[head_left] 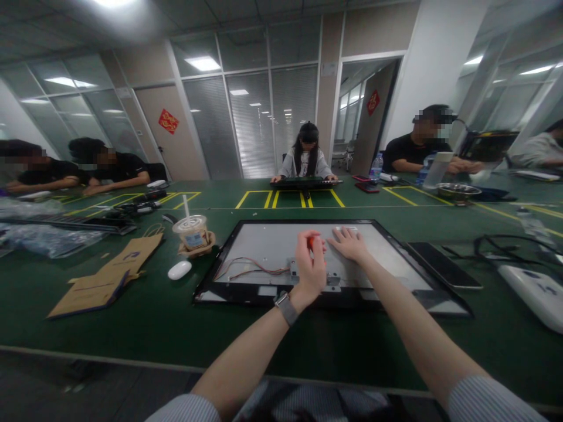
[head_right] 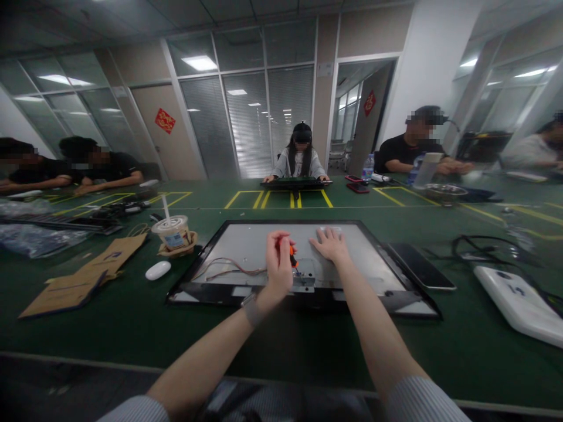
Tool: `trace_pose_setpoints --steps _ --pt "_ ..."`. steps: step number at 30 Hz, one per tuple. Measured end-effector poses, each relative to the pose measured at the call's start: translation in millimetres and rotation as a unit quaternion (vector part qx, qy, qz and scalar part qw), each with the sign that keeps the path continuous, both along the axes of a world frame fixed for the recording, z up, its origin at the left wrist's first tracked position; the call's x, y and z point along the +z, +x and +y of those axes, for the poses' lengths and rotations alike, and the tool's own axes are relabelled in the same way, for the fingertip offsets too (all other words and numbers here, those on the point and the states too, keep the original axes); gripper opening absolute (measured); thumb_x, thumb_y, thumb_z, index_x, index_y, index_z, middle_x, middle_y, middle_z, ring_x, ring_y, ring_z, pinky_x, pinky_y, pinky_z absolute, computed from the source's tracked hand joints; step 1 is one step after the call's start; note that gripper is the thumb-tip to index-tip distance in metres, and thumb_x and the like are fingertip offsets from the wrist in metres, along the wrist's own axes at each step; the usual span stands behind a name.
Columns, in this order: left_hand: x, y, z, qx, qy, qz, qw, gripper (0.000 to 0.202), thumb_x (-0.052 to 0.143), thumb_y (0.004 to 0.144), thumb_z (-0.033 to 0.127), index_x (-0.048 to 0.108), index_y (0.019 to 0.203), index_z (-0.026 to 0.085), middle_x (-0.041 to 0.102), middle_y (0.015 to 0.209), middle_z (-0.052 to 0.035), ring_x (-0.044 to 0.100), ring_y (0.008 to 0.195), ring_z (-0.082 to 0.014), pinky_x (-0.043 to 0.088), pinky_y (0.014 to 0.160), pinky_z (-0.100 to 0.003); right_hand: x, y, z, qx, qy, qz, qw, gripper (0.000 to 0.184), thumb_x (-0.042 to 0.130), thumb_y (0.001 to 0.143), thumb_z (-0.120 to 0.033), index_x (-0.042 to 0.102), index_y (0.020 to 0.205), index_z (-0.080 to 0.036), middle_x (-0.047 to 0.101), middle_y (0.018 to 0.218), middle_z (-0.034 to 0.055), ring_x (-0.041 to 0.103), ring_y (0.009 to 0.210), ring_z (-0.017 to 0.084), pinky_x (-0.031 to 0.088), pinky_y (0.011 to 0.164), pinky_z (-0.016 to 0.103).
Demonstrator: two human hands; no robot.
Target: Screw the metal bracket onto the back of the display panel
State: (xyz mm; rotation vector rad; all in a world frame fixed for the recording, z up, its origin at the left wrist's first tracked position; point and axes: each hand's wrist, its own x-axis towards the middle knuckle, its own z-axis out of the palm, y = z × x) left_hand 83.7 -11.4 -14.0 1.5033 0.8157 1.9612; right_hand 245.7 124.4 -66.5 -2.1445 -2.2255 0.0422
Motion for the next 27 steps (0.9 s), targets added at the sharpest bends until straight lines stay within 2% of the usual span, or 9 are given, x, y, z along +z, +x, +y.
trace_pose_setpoints --steps 5,11,15,18,22,27 --pt "-0.1 4 0 -0.008 -0.024 -0.043 0.999 0.022 0.052 0.097 0.04 0.052 0.095 0.018 0.059 0.084 -0.0019 0.061 0.073 -0.0121 0.049 0.067 -0.024 -1.2 1 2 -0.003 -0.001 0.003 1.0 0.073 0.018 0.096 -0.062 0.024 0.157 -0.021 0.02 0.163 0.0131 0.016 0.148 0.029 0.014 0.116 0.052" --pt "4.0 2 1 -0.009 -0.004 -0.022 1.0 0.023 0.041 0.101 0.036 0.053 0.094 0.018 0.064 0.088 -0.0043 0.065 0.075 -0.0133 0.051 0.071 -0.027 -2.3 1 3 -0.005 0.003 0.004 1.0 0.073 0.017 0.096 -0.062 0.025 0.156 -0.022 0.02 0.163 0.0128 0.017 0.148 0.03 0.015 0.116 0.053" --pt "5.5 -1 0 -0.008 -0.003 0.04 0.999 0.029 0.035 0.103 0.034 0.057 0.095 0.018 0.065 0.089 -0.0051 0.064 0.079 -0.0145 0.05 0.075 -0.028 -2.3 1 3 -0.004 0.005 0.001 1.0 0.073 0.017 0.096 -0.062 0.026 0.156 -0.022 0.021 0.163 0.0133 0.018 0.147 0.03 0.016 0.115 0.053" --pt "8.0 -3 -2 0.024 0.036 0.091 0.995 0.028 0.04 0.101 0.034 0.061 0.093 0.018 0.062 0.093 -0.0061 0.06 0.088 -0.0166 0.048 0.082 -0.03 -1.7 1 2 -0.003 0.004 0.002 1.0 0.072 0.017 0.096 -0.061 0.025 0.156 -0.022 0.021 0.163 0.0133 0.018 0.148 0.029 0.017 0.115 0.053" --pt "10.1 -3 -4 0.085 0.068 0.11 0.988 0.024 0.051 0.097 0.036 0.062 0.086 0.018 0.054 0.091 -0.0054 0.054 0.086 -0.0168 0.047 0.078 -0.029 -1.4 1 1 -0.003 0.006 0.003 1.0 0.07 0.017 0.097 -0.059 0.027 0.156 -0.022 0.023 0.162 0.0124 0.018 0.148 0.028 0.016 0.115 0.052" --pt "7.9 -1 -3 0.094 0.07 0.1 0.988 0.024 0.044 0.1 0.03 0.061 0.089 0.017 0.054 0.089 -0.005 0.054 0.083 -0.0163 0.046 0.076 -0.028 -5.0 2 4 -0.002 0.018 -0.001 1.0 0.071 0.019 0.096 -0.061 0.028 0.155 -0.022 0.025 0.161 0.0132 0.019 0.147 0.029 0.018 0.115 0.053"
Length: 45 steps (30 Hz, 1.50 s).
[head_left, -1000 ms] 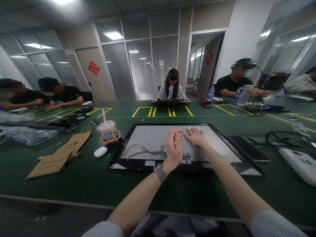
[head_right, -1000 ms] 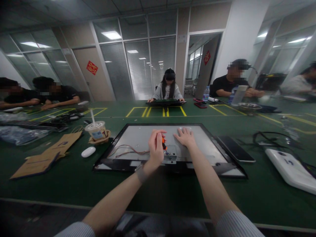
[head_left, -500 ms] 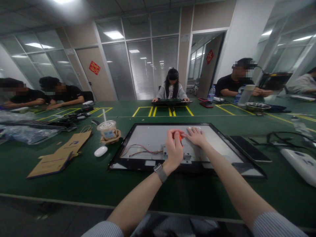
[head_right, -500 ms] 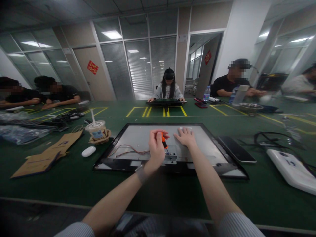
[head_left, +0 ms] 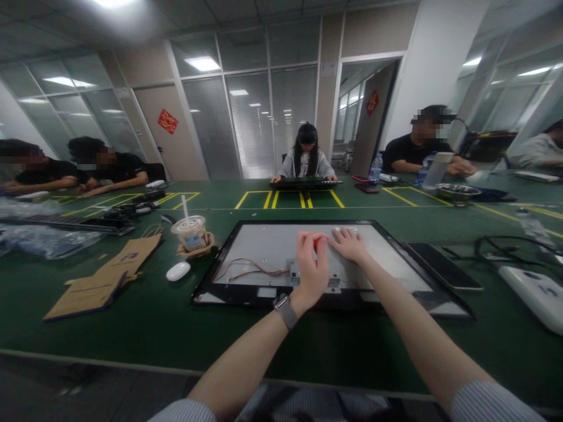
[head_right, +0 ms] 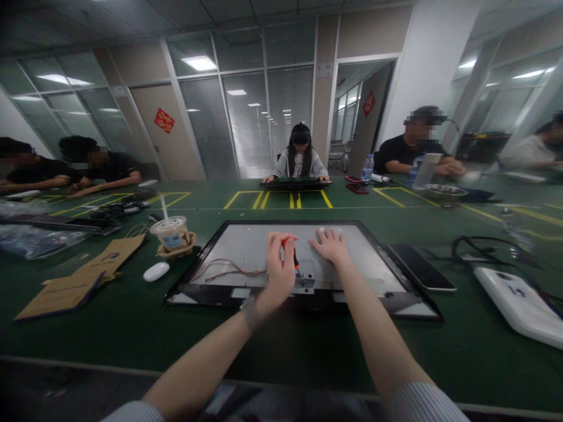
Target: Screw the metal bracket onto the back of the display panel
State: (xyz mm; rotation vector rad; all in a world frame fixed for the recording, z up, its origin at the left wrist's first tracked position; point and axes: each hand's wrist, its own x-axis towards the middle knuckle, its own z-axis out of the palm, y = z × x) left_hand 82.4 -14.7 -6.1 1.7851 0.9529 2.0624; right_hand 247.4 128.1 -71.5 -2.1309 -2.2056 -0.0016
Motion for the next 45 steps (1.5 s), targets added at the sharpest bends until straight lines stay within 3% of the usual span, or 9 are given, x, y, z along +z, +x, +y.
trace_pose_setpoints --steps 10,15,23,27,39,45 --pt "-1.3 -2 -1 -0.042 0.008 0.019 0.999 0.033 0.034 0.103 0.03 0.064 0.099 0.017 0.06 0.099 -0.0085 0.057 0.095 -0.0187 0.047 0.086 -0.032 -0.4 0 1 -0.002 -0.007 0.005 1.0 0.071 0.018 0.096 -0.06 0.027 0.156 -0.021 0.024 0.162 0.0133 0.019 0.147 0.029 0.016 0.115 0.052" --pt "-1.0 -2 -1 -0.051 -0.002 0.037 0.998 0.032 0.035 0.103 0.029 0.064 0.108 0.017 0.064 0.1 -0.0089 0.06 0.092 -0.0183 0.048 0.084 -0.032 1.3 0 -2 -0.001 0.001 0.0 1.0 0.07 0.019 0.096 -0.058 0.028 0.155 -0.022 0.026 0.161 0.0133 0.02 0.147 0.029 0.018 0.114 0.052" --pt "1.9 -3 -1 -0.007 0.007 0.053 0.999 0.019 0.054 0.096 0.031 0.069 0.096 0.019 0.055 0.083 -0.0032 0.054 0.076 -0.016 0.048 0.073 -0.029 5.3 -1 -6 0.004 0.007 0.004 1.0 0.066 0.021 0.097 -0.054 0.032 0.154 -0.022 0.029 0.16 0.0126 0.023 0.146 0.029 0.02 0.114 0.052" --pt "2.5 -1 -1 -0.005 0.011 0.044 0.999 0.016 0.061 0.092 0.033 0.07 0.094 0.02 0.051 0.086 -0.0034 0.052 0.079 -0.0164 0.047 0.073 -0.029 7.0 -1 -9 0.007 0.016 0.005 1.0 0.065 0.021 0.098 -0.053 0.034 0.153 -0.022 0.031 0.159 0.0128 0.024 0.146 0.029 0.02 0.114 0.052" --pt "2.1 -8 5 0.01 -0.025 0.045 0.999 0.027 0.04 0.101 0.027 0.065 0.103 0.017 0.055 0.093 -0.0063 0.054 0.081 -0.0169 0.046 0.076 -0.03 2.5 -2 -9 0.007 0.03 0.012 0.999 0.065 0.021 0.099 -0.053 0.034 0.152 -0.018 0.031 0.159 0.0155 0.023 0.146 0.028 0.019 0.114 0.049" --pt "7.8 -15 8 -0.049 -0.01 0.094 0.994 0.025 0.046 0.099 0.031 0.068 0.098 0.019 0.054 0.091 -0.0049 0.056 0.084 -0.0169 0.047 0.079 -0.029 -0.3 -3 -11 0.014 0.022 -0.011 1.0 0.065 0.018 0.1 -0.05 0.031 0.153 -0.016 0.029 0.159 0.0169 0.023 0.146 0.029 0.018 0.115 0.05"
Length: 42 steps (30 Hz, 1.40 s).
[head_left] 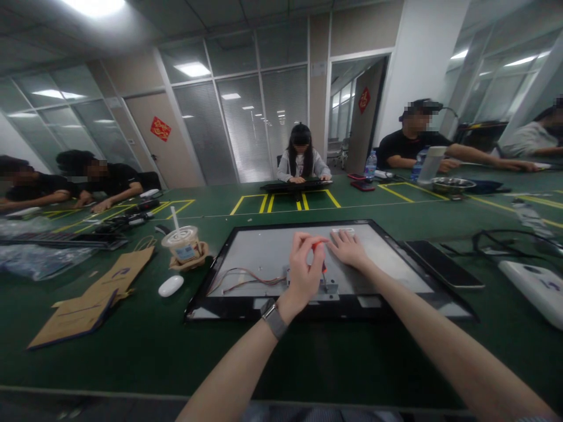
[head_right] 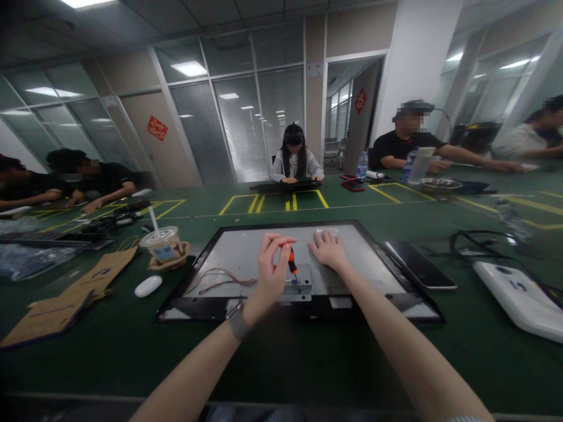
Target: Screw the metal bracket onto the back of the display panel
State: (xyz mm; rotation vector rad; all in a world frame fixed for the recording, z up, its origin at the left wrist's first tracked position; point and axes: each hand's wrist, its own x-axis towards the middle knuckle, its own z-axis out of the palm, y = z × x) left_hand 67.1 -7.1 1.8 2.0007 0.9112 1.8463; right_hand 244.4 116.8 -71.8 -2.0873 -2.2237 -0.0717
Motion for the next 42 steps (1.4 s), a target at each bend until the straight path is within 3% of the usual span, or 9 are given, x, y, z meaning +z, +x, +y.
trace_pose_setpoints --steps 6,11,16,20,28,34,38,42 --pt "13.6 -12 6 -0.069 -0.024 0.053 0.996 0.021 0.053 0.096 0.028 0.071 0.1 0.02 0.054 0.085 -0.0036 0.058 0.081 -0.0163 0.049 0.077 -0.03 -2.6 5 -9 0.044 -0.002 -0.012 0.999 0.068 0.022 0.099 -0.051 0.031 0.154 -0.012 0.027 0.16 0.017 0.02 0.147 0.03 0.016 0.117 0.049" --pt "17.3 -28 8 -0.156 -0.107 0.015 0.982 0.028 0.044 0.098 0.025 0.069 0.107 0.019 0.063 0.09 -0.0065 0.063 0.086 -0.0177 0.052 0.078 -0.031 -7.2 19 -27 0.116 -0.011 0.002 0.993 0.066 0.023 0.097 -0.053 0.032 0.154 -0.02 0.026 0.161 0.01 0.017 0.148 0.028 0.017 0.117 0.051" --pt "12.3 -36 8 -0.127 -0.135 -0.027 0.982 0.026 0.05 0.095 0.027 0.071 0.108 0.019 0.063 0.099 -0.0082 0.064 0.091 -0.0184 0.053 0.08 -0.031 -6.9 24 -38 0.12 -0.028 0.022 0.992 0.066 0.021 0.097 -0.055 0.03 0.155 -0.025 0.024 0.162 0.007 0.019 0.148 0.027 0.018 0.117 0.054" --pt "10.8 -36 9 -0.102 -0.131 -0.023 0.986 0.027 0.055 0.092 0.026 0.072 0.112 0.021 0.057 0.088 -0.0041 0.06 0.08 -0.0148 0.054 0.075 -0.028 -6.8 22 -47 0.124 -0.012 0.024 0.992 0.063 0.021 0.098 -0.053 0.034 0.153 -0.026 0.028 0.16 0.007 0.023 0.146 0.028 0.021 0.116 0.055" --pt "-0.8 -36 19 -0.057 -0.154 -0.103 0.981 0.014 0.069 0.081 0.023 0.072 0.093 0.017 0.057 0.086 -0.0015 0.06 0.073 -0.0113 0.053 0.073 -0.025 -6.1 19 -61 0.125 -0.005 -0.001 0.992 0.06 0.022 0.1 -0.047 0.038 0.152 -0.021 0.033 0.158 0.0108 0.027 0.145 0.031 0.026 0.114 0.055" --pt "4.8 -34 11 -0.087 -0.143 -0.068 0.984 0.021 0.063 0.087 0.023 0.073 0.105 0.02 0.061 0.089 -0.0037 0.063 0.082 -0.0144 0.054 0.078 -0.027 -6.6 19 -60 0.137 0.006 -0.005 0.991 0.06 0.022 0.099 -0.045 0.039 0.151 -0.019 0.034 0.158 0.0138 0.029 0.144 0.032 0.027 0.112 0.057" --pt "4.1 -30 5 -0.167 -0.172 -0.063 0.969 0.03 0.052 0.095 0.026 0.064 0.121 0.019 0.069 0.106 -0.0097 0.068 0.096 -0.018 0.054 0.089 -0.033 -7.9 20 -60 0.138 0.01 -0.005 0.99 0.059 0.023 0.099 -0.044 0.04 0.15 -0.02 0.034 0.157 0.0138 0.029 0.144 0.032 0.028 0.112 0.057" --pt "0.4 -25 1 -0.215 -0.191 -0.075 0.955 0.032 0.048 0.097 0.028 0.06 0.125 0.018 0.068 0.119 -0.0122 0.068 0.103 -0.0198 0.053 0.093 -0.035 -10.0 20 -60 0.137 0.02 -0.008 0.99 0.059 0.023 0.099 -0.043 0.04 0.15 -0.019 0.036 0.157 0.0147 0.031 0.143 0.033 0.03 0.111 0.058"
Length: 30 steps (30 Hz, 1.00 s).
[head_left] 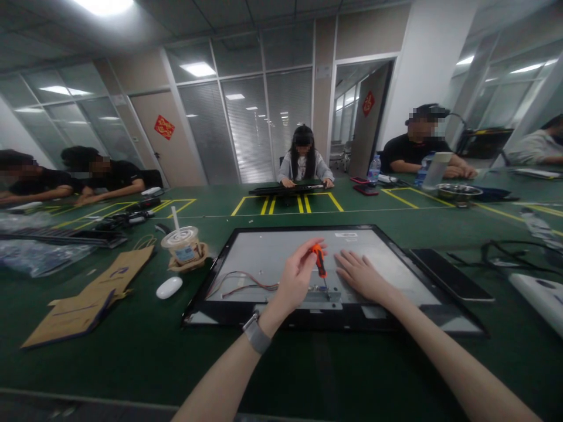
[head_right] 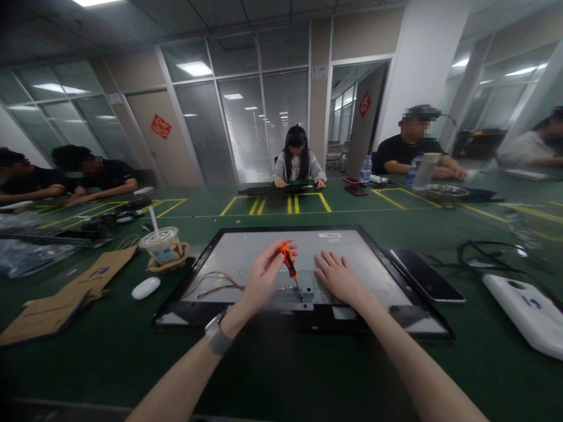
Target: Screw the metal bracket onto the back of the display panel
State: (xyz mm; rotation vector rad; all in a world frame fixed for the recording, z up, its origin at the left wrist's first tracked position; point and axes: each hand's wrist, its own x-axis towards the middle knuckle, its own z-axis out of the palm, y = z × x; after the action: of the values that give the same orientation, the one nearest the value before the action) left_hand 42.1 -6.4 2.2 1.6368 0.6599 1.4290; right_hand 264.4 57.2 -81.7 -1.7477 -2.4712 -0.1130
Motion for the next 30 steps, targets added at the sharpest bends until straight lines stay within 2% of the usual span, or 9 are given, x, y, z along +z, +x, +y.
trace_pose_setpoints --steps 4,9,15,17,20,22,26,28,30 --pt "0.3 4.1 -4.9 0.004 0.03 0.011 0.999 0.031 0.05 0.096 0.024 0.062 0.123 0.018 0.066 0.116 -0.0106 0.067 0.101 -0.0181 0.055 0.091 -0.033 -2.7 0.8 1.0 0.007 0.014 -0.005 1.0 0.059 0.022 0.099 -0.042 0.041 0.15 -0.019 0.037 0.156 0.0154 0.033 0.142 0.033 0.031 0.109 0.06" --pt "0.2 5.2 -5.4 0.102 0.103 0.056 0.988 0.023 0.064 0.087 0.021 0.07 0.11 0.02 0.059 0.092 -0.0032 0.061 0.084 -0.0129 0.057 0.076 -0.025 -3.3 1.3 1.5 0.003 0.011 -0.002 1.0 0.058 0.023 0.099 -0.042 0.041 0.15 -0.02 0.037 0.156 0.0148 0.033 0.142 0.033 0.031 0.11 0.059" --pt "0.9 0.2 -7.2 0.087 0.181 0.123 0.972 0.037 0.047 0.095 0.014 0.059 0.13 0.021 0.061 0.117 -0.0089 0.061 0.102 -0.0153 0.056 0.083 -0.027 -0.2 0.0 -0.2 -0.001 0.004 -0.009 1.0 0.06 0.024 0.099 -0.044 0.04 0.15 -0.018 0.035 0.157 0.0147 0.032 0.143 0.033 0.03 0.111 0.058" --pt "1.3 1.0 -8.3 0.098 0.183 0.122 0.971 0.036 0.049 0.095 0.015 0.059 0.129 0.021 0.062 0.113 -0.0082 0.062 0.1 -0.0153 0.056 0.081 -0.027 0.4 -0.2 -0.7 -0.002 0.005 -0.01 1.0 0.06 0.023 0.099 -0.044 0.039 0.151 -0.018 0.035 0.157 0.0144 0.031 0.143 0.033 0.03 0.111 0.057" --pt "1.5 3.0 -9.3 0.153 0.192 0.12 0.962 0.025 0.063 0.09 0.021 0.068 0.114 0.021 0.059 0.097 -0.0044 0.06 0.086 -0.0139 0.055 0.077 -0.027 0.6 -0.2 -0.9 0.001 0.007 -0.009 1.0 0.06 0.024 0.099 -0.042 0.04 0.15 -0.016 0.036 0.156 0.0157 0.032 0.142 0.033 0.031 0.111 0.057" --pt "1.9 3.1 -9.3 0.171 0.196 0.131 0.957 0.024 0.066 0.088 0.024 0.07 0.111 0.021 0.056 0.096 -0.0042 0.059 0.087 -0.0148 0.054 0.081 -0.031 0.2 -0.2 -0.8 0.002 0.01 -0.007 1.0 0.06 0.024 0.099 -0.042 0.041 0.15 -0.016 0.037 0.156 0.0166 0.034 0.142 0.033 0.031 0.11 0.058" --pt "2.8 0.2 -6.2 0.106 0.177 0.135 0.969 0.035 0.048 0.096 0.018 0.06 0.129 0.022 0.058 0.117 -0.009 0.06 0.105 -0.0179 0.052 0.093 -0.035 -0.5 0.0 -0.5 0.001 0.015 -0.008 1.0 0.06 0.022 0.099 -0.042 0.041 0.149 -0.016 0.038 0.155 0.0165 0.034 0.141 0.034 0.032 0.109 0.06" --pt "2.9 -1.2 -3.5 0.082 0.159 0.12 0.977 0.036 0.047 0.097 0.017 0.058 0.13 0.022 0.06 0.113 -0.0082 0.063 0.1 -0.0161 0.055 0.087 -0.032 -0.3 0.3 -0.8 0.005 0.017 -0.013 1.0 0.059 0.022 0.099 -0.042 0.041 0.149 -0.016 0.038 0.155 0.0161 0.034 0.141 0.033 0.032 0.109 0.059" --pt "3.0 -2.1 -1.2 0.104 0.156 0.111 0.976 0.029 0.056 0.093 0.02 0.064 0.122 0.021 0.061 0.099 -0.0048 0.063 0.087 -0.0137 0.057 0.078 -0.028 0.1 0.6 -1.1 0.009 0.02 -0.019 1.0 0.059 0.022 0.1 -0.042 0.041 0.149 -0.017 0.038 0.155 0.0156 0.034 0.141 0.033 0.033 0.109 0.057"
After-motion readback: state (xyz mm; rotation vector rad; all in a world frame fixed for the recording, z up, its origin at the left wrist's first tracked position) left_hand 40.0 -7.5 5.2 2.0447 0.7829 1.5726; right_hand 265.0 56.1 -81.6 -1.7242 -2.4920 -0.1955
